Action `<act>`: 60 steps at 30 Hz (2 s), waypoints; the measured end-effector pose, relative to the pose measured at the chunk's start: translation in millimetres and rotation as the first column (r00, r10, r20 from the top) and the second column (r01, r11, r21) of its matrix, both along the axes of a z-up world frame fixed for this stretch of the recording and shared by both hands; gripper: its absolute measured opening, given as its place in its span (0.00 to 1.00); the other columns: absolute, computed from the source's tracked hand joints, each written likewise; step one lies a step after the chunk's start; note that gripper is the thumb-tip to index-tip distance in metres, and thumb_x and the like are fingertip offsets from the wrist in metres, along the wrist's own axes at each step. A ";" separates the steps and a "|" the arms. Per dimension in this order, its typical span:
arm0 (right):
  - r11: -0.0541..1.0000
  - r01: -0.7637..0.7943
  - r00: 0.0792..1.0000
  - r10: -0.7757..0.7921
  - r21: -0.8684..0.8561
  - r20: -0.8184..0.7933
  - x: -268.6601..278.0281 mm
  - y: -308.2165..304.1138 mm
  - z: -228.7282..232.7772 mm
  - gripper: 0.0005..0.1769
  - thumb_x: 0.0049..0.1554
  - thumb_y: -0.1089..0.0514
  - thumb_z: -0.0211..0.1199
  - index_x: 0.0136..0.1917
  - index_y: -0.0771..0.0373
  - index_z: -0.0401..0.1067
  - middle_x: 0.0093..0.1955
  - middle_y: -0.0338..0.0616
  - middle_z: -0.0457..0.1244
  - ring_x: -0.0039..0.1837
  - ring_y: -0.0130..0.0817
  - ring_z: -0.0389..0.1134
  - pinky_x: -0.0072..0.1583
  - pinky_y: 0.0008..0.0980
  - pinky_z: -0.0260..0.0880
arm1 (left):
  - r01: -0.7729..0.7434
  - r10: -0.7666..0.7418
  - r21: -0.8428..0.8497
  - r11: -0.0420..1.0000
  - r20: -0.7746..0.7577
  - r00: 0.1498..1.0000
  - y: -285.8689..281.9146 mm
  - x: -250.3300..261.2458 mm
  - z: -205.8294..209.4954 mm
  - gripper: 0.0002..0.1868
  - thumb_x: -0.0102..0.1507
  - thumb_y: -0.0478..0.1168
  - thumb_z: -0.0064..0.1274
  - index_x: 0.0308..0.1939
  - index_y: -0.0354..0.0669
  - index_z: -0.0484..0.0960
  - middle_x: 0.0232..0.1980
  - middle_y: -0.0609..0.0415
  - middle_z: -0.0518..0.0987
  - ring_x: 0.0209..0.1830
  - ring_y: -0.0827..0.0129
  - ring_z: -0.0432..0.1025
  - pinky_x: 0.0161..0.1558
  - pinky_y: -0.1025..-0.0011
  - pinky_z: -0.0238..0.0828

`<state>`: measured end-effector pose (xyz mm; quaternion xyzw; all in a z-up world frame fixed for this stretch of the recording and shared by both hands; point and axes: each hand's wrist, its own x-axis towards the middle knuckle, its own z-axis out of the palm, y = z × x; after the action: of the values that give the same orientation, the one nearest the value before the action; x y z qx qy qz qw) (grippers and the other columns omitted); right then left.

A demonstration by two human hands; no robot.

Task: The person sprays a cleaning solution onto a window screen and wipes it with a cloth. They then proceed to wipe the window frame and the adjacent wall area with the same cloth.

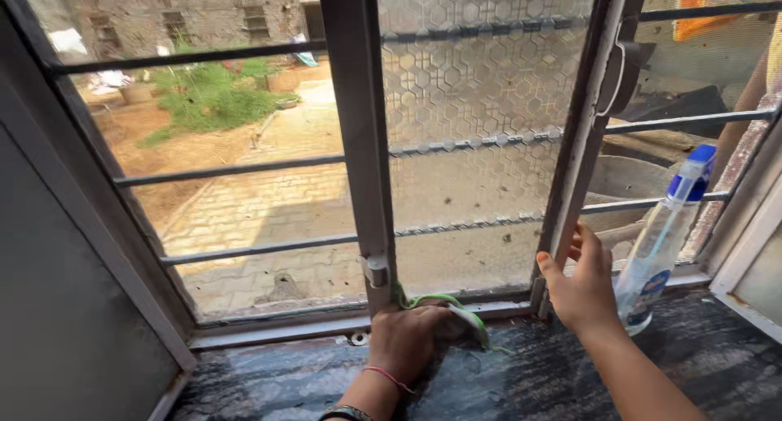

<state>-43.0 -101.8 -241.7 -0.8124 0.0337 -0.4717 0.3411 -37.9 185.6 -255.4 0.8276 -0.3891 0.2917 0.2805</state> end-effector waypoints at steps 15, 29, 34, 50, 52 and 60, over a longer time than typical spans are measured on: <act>0.722 -0.368 0.888 0.459 0.587 -0.008 5.2 128.3 185.0 0.22 0.55 0.55 0.68 0.62 0.57 0.69 0.49 0.41 0.71 0.51 0.31 0.73 0.47 0.34 0.77 | 0.036 0.130 -0.242 0.969 0.633 0.763 31.3 28.2 226.2 0.26 0.66 0.43 0.52 0.69 0.56 0.70 0.74 0.43 0.65 0.78 0.46 0.54 0.74 0.46 0.47; 0.929 -0.366 0.914 0.371 -0.056 0.163 19.2 204.9 111.5 0.17 0.57 0.66 0.64 0.61 0.64 0.74 0.59 0.48 0.64 0.60 0.40 0.73 0.55 0.32 0.78 | -0.129 0.345 -0.426 0.896 0.479 0.807 28.1 91.0 172.7 0.30 0.71 0.44 0.45 0.77 0.41 0.61 0.81 0.41 0.58 0.86 0.48 0.44 0.82 0.47 0.29; 0.919 -0.393 0.919 0.394 -0.026 0.033 20.8 204.5 30.4 0.19 0.54 0.67 0.63 0.60 0.63 0.75 0.58 0.49 0.64 0.60 0.44 0.73 0.57 0.36 0.76 | -0.145 0.351 -0.422 0.895 0.464 0.813 26.5 85.9 151.3 0.32 0.70 0.43 0.46 0.78 0.41 0.60 0.81 0.42 0.59 0.86 0.49 0.44 0.83 0.49 0.30; 0.904 -0.301 0.911 0.179 -0.302 -0.372 9.1 167.1 -49.5 0.17 0.53 0.53 0.66 0.56 0.46 0.82 0.57 0.42 0.61 0.59 0.42 0.61 0.61 0.46 0.62 | -0.038 0.149 -0.385 0.922 0.263 0.953 42.4 59.9 57.1 0.41 0.68 0.51 0.43 0.82 0.42 0.50 0.85 0.42 0.50 0.88 0.50 0.40 0.84 0.51 0.28; 0.902 -0.275 0.919 0.144 -0.334 -0.368 2.9 170.1 -40.0 0.19 0.52 0.56 0.64 0.57 0.45 0.82 0.56 0.41 0.61 0.60 0.41 0.61 0.63 0.47 0.61 | -0.041 0.158 -0.375 0.926 0.286 0.945 43.3 60.3 46.3 0.42 0.68 0.55 0.43 0.82 0.42 0.50 0.85 0.39 0.50 0.87 0.48 0.40 0.84 0.51 0.28; 0.911 -0.174 0.941 0.042 -0.374 -0.337 -13.9 178.4 -18.6 0.17 0.53 0.43 0.63 0.53 0.48 0.81 0.51 0.41 0.60 0.57 0.42 0.60 0.58 0.45 0.57 | -0.136 0.254 -0.288 0.948 0.424 0.869 52.7 82.2 7.0 0.39 0.67 0.49 0.56 0.77 0.44 0.55 0.82 0.34 0.53 0.86 0.46 0.45 0.83 0.51 0.32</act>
<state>-56.9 76.6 -260.3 -0.9311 -0.0534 -0.3101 0.1845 44.3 238.3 -248.4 0.7293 -0.3180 0.5511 0.2518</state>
